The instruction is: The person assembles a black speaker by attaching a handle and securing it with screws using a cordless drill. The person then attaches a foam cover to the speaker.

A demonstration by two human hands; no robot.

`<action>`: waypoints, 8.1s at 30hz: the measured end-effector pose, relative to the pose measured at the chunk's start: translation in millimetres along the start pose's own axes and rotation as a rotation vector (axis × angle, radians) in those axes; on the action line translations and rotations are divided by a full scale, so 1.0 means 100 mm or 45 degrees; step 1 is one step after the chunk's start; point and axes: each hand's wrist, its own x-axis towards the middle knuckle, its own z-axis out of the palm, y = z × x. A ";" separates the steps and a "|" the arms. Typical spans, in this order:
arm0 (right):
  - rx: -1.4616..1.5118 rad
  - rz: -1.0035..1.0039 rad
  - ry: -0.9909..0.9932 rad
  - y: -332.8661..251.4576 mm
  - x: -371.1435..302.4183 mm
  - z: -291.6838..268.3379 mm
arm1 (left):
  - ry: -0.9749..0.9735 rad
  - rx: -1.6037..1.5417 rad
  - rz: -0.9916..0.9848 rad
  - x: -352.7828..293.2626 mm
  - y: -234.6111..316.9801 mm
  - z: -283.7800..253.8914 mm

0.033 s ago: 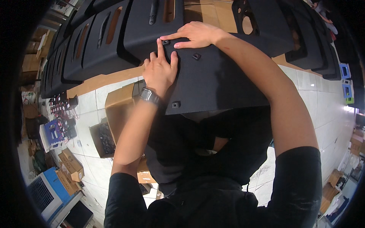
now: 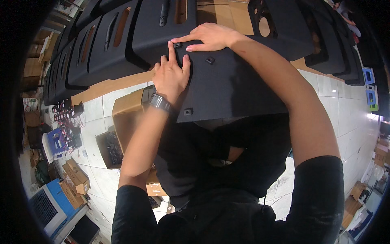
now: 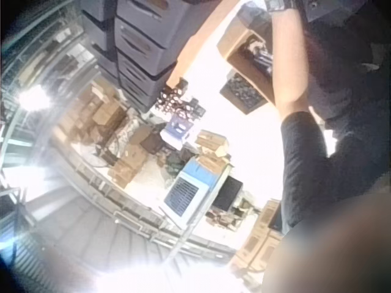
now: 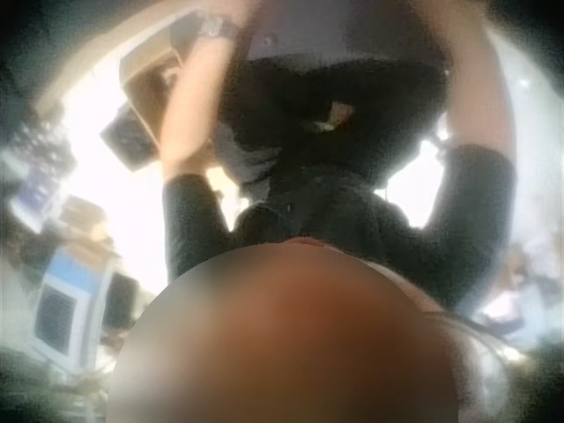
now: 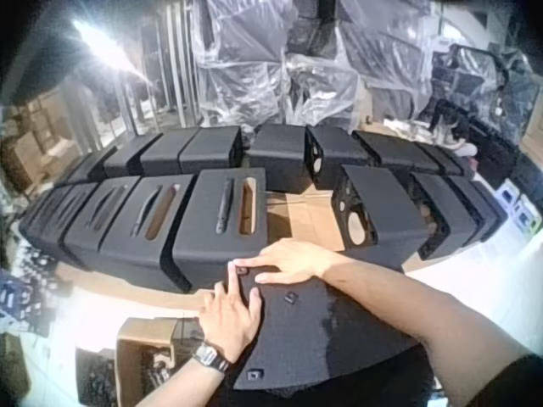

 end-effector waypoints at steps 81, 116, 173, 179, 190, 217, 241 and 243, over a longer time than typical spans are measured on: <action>0.297 0.166 0.634 -0.17 0.13 0.21 | -0.206 -0.166 -0.023 0.30 -0.08 -0.01; -0.027 -0.031 0.155 0.09 -0.02 0.08 | -0.097 -0.208 -0.095 0.23 -0.03 0.00; 0.081 0.106 0.169 0.01 -0.11 0.04 | -0.212 -0.060 0.047 0.23 -0.08 -0.10; 0.255 0.489 0.729 -0.73 -0.82 0.02 | -0.246 -0.067 -0.016 0.21 -0.07 -0.10; 0.126 0.740 0.912 -0.52 -1.40 0.07 | 0.518 -0.150 0.527 0.01 0.31 -0.28; 0.237 0.836 1.453 0.34 -2.59 0.33 | 0.180 -0.673 0.713 0.63 2.29 0.73; -0.594 1.336 0.880 0.43 -2.85 0.44 | -0.356 -1.335 0.922 0.83 1.74 0.22; -0.639 1.265 0.966 0.40 -2.79 0.41 | -0.444 -1.231 0.879 0.92 1.03 -0.12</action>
